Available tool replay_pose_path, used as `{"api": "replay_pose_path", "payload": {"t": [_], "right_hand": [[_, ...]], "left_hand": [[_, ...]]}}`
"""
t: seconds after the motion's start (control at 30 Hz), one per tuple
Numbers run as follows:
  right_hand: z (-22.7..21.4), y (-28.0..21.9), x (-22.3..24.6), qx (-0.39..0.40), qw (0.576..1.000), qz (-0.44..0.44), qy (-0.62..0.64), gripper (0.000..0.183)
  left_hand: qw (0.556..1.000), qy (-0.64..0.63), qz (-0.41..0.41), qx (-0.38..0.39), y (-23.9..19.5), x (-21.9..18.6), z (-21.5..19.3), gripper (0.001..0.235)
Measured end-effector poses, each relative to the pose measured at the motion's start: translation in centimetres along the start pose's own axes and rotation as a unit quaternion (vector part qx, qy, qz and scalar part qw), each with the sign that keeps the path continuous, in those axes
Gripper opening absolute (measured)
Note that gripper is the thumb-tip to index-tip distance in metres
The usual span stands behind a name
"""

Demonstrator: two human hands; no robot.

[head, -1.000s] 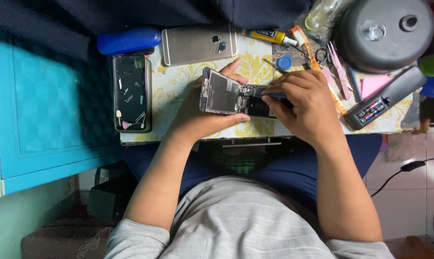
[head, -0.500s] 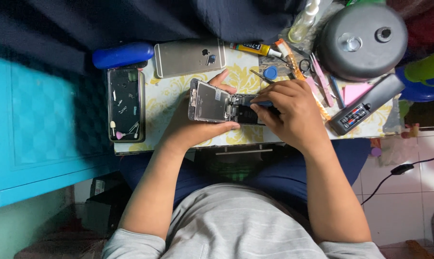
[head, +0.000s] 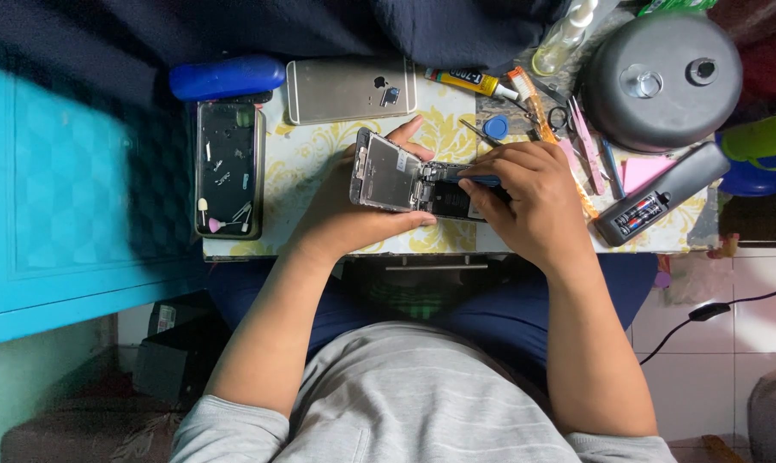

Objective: The person is repairing a disassembled smartphone. They use a small metal tool to pry and adjust internal components, then switch to a blue plastic spudger to carefully lift and separate parts near the battery and motherboard.

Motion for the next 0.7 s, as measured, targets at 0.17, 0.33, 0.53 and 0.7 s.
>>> {"api": "replay_pose_path", "payload": {"t": [0.17, 0.33, 0.53, 0.7], "right_hand": [[0.06, 0.07, 0.18, 0.009, 1.0, -0.004, -0.002, 0.008], [0.19, 0.0, 0.09, 0.008, 1.0, -0.013, -0.009, 0.008], [0.2, 0.19, 0.01, 0.014, 1.0, 0.007, -0.002, 0.01], [0.43, 0.05, -0.29, 0.032, 0.999, 0.01, -0.014, 0.011]], "left_hand": [[1.0, 0.017, -0.007, 0.006, -0.09, 0.29, 0.13, 0.1], [1.0, 0.013, 0.009, -0.002, -0.15, 0.27, 0.11, 0.1], [0.999, 0.037, -0.027, 0.016, -0.16, 0.4, 0.15, 0.101], [0.999, 0.031, -0.002, 0.009, -0.14, 0.59, 0.24, 0.101]]}}
Point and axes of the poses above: each hand's wrist, its own y-axis towards the middle knuckle, its own z-axis out of the palm, x = y × z, the point moved 5 cm from there along y, towards the middle knuckle, and after that the axes turned 10 degrees about -x, right-handed, at the moved point
